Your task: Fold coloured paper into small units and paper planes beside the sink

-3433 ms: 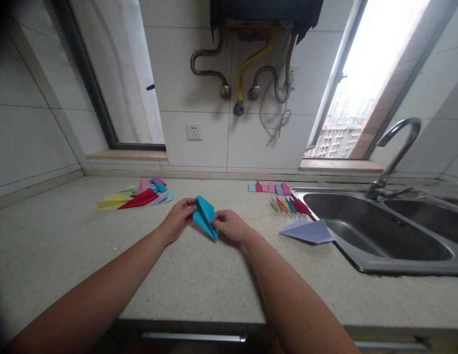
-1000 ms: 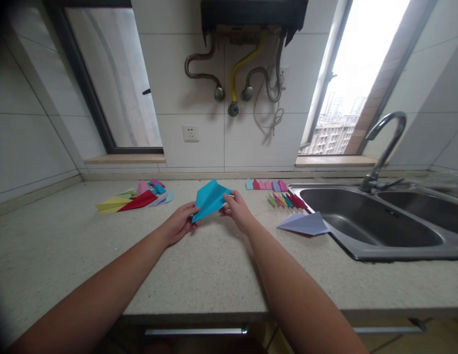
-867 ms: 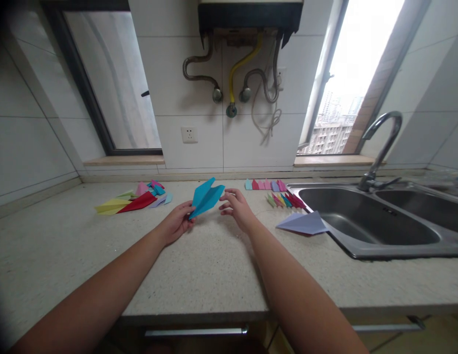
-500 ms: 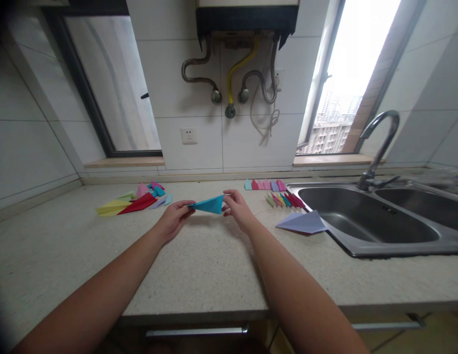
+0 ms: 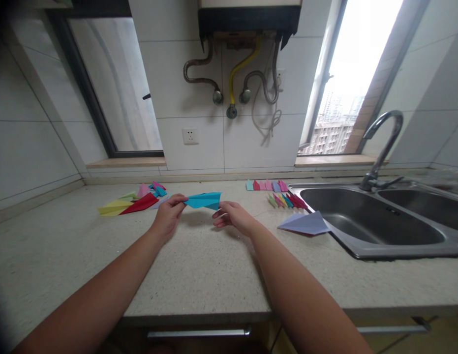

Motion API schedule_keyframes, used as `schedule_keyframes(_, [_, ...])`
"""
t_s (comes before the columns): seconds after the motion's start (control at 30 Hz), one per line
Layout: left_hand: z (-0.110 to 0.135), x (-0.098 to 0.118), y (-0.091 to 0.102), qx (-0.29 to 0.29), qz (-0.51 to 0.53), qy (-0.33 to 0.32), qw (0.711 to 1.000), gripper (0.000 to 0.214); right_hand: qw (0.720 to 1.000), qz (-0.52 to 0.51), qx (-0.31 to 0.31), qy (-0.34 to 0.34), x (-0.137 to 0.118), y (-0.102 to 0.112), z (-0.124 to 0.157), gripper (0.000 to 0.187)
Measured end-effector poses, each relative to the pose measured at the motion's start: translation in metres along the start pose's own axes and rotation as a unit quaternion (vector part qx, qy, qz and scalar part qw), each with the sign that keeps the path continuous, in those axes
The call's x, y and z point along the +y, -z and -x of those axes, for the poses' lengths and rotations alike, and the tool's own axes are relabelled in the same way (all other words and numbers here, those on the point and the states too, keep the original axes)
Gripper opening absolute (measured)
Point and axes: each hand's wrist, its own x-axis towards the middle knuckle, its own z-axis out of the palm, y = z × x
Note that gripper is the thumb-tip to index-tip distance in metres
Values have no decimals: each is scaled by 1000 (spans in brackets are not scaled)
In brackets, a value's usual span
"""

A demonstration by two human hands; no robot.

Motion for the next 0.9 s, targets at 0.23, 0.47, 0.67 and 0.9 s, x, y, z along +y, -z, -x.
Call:
schedule_keyframes(0.23, [-1,-2,3,7,-57,-35,998,16,999,-43,-2,6,-3,-2,1,30])
schedule_keyframes(0.47, [-1,-2,5,-18,-69,-44,996,10,998,-58,14,12,-4,-2,1,33])
schedule_keyframes(0.67, [2,1,2,-30,-75,-46,996,6,999,-42,16,12,-4,-2,0,21])
schedule_keyframes(0.9, [1,2,1,-40,-69,-43,996,6,999,-29,4,35,-7,-5,3,25])
